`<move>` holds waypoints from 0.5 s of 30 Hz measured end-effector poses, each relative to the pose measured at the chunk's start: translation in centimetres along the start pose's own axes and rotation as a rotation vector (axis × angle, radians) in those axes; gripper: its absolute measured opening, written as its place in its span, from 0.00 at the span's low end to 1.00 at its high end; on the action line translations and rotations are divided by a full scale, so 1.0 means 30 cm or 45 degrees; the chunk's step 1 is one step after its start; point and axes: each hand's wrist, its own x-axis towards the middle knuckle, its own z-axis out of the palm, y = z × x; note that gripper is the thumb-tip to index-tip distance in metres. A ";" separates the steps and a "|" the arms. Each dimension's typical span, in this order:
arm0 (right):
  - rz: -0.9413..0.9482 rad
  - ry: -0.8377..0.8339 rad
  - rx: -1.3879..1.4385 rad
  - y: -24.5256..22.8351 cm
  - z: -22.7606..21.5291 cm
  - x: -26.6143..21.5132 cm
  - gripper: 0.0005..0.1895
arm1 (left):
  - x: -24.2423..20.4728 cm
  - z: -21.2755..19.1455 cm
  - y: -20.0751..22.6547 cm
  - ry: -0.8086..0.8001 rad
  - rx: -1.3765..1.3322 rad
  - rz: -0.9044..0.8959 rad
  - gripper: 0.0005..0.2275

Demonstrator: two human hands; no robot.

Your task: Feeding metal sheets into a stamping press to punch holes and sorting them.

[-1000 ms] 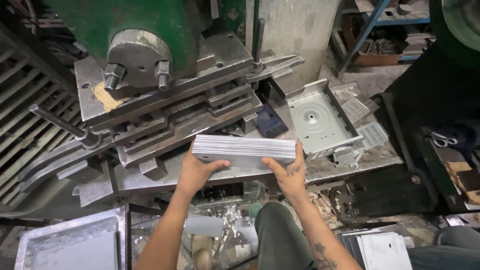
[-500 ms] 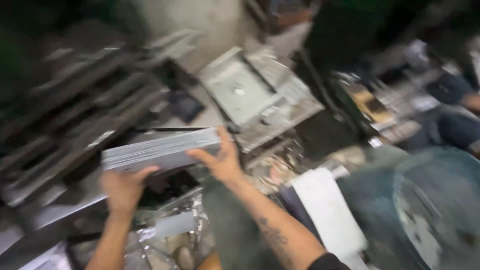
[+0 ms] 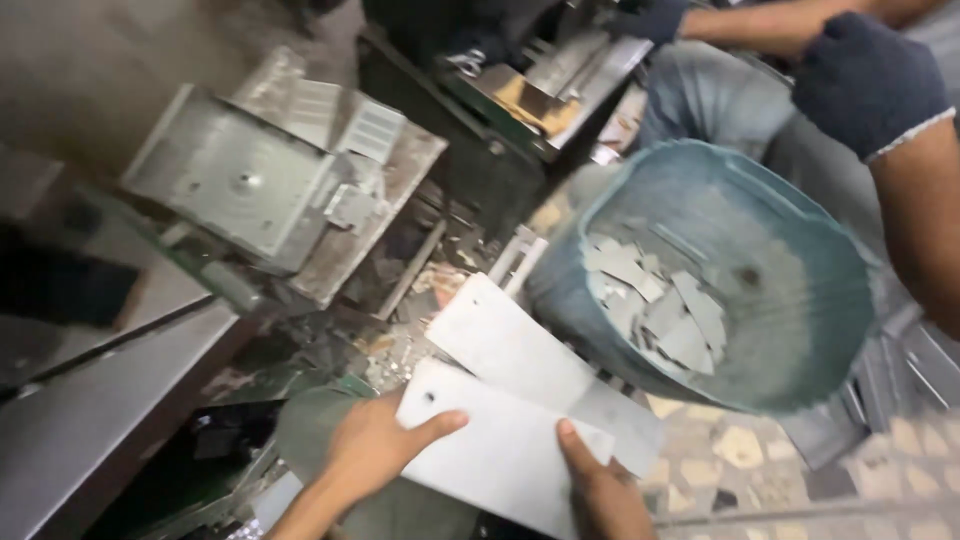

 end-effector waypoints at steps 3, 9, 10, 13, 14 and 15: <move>0.081 0.042 0.167 0.027 -0.106 0.036 0.43 | 0.077 0.055 0.167 -0.065 0.177 0.111 0.34; 0.179 0.120 0.453 0.010 -0.278 0.076 0.42 | 0.098 0.303 0.244 -0.229 0.358 0.180 0.36; 0.193 0.125 0.460 0.082 -0.323 0.176 0.42 | 0.082 0.334 0.262 -0.241 0.369 0.181 0.36; 0.219 0.093 -0.203 0.238 -0.431 0.351 0.54 | 0.037 0.441 0.314 -0.255 0.288 0.105 0.41; 0.232 0.146 -0.105 0.234 -0.439 0.333 0.53 | 0.033 0.477 0.334 -0.299 0.279 0.123 0.40; 0.244 0.200 -0.008 0.231 -0.448 0.314 0.52 | 0.027 0.512 0.353 -0.343 0.270 0.141 0.38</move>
